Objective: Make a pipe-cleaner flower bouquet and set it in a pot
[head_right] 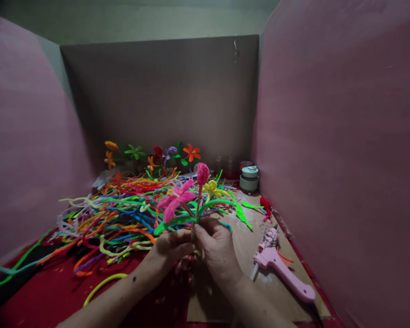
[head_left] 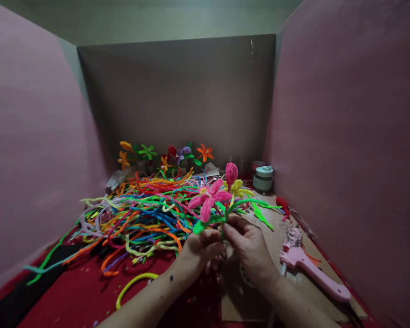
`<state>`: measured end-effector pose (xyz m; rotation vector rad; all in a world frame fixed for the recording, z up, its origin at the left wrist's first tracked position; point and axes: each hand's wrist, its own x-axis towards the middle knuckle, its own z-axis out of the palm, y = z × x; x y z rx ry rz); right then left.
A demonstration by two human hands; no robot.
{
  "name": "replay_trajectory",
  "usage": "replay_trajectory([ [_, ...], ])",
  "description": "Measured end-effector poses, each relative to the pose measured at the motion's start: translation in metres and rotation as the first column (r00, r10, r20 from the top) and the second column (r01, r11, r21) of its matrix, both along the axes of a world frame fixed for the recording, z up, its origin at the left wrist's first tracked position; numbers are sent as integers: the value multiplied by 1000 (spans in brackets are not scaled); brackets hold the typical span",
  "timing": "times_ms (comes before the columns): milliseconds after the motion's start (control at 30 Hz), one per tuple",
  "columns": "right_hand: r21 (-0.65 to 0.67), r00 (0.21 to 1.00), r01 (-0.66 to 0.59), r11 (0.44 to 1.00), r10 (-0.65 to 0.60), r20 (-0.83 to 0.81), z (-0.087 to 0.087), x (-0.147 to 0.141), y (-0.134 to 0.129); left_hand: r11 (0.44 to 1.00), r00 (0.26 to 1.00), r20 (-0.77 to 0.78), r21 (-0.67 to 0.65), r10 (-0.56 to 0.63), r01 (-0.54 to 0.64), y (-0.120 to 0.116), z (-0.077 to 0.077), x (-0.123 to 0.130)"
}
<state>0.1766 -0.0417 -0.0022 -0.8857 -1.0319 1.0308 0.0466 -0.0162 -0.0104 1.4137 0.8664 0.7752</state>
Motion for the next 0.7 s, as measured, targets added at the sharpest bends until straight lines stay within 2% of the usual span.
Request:
replay_trajectory([
  [133, 38, 999, -6, 999, 4, 51, 1, 1, 0, 998, 995, 91, -45, 47, -43, 0, 1, 1],
  [233, 62, 990, 67, 996, -74, 120, 0, 2, 0, 989, 980, 150, -82, 131, -119, -4, 8, 1],
  [333, 69, 972, 108, 992, -120, 202, -2, 2, -2, 983, 955, 231, -17, 184, -185, -8, 17, 0],
  [500, 2, 986, 71, 997, -71, 152, -9, -4, -3, 953, 943, 222, 118, 248, -279, -15, 27, -4],
  [600, 14, 976, 74, 997, -75, 203, -13, -10, -3, 941, 946, 189, 168, 263, -295, -18, 30, -6],
  [700, 68, 959, 73, 995, -89, 270, -11, -14, -5, 949, 946, 233, 167, 224, -266, -18, 29, -6],
])
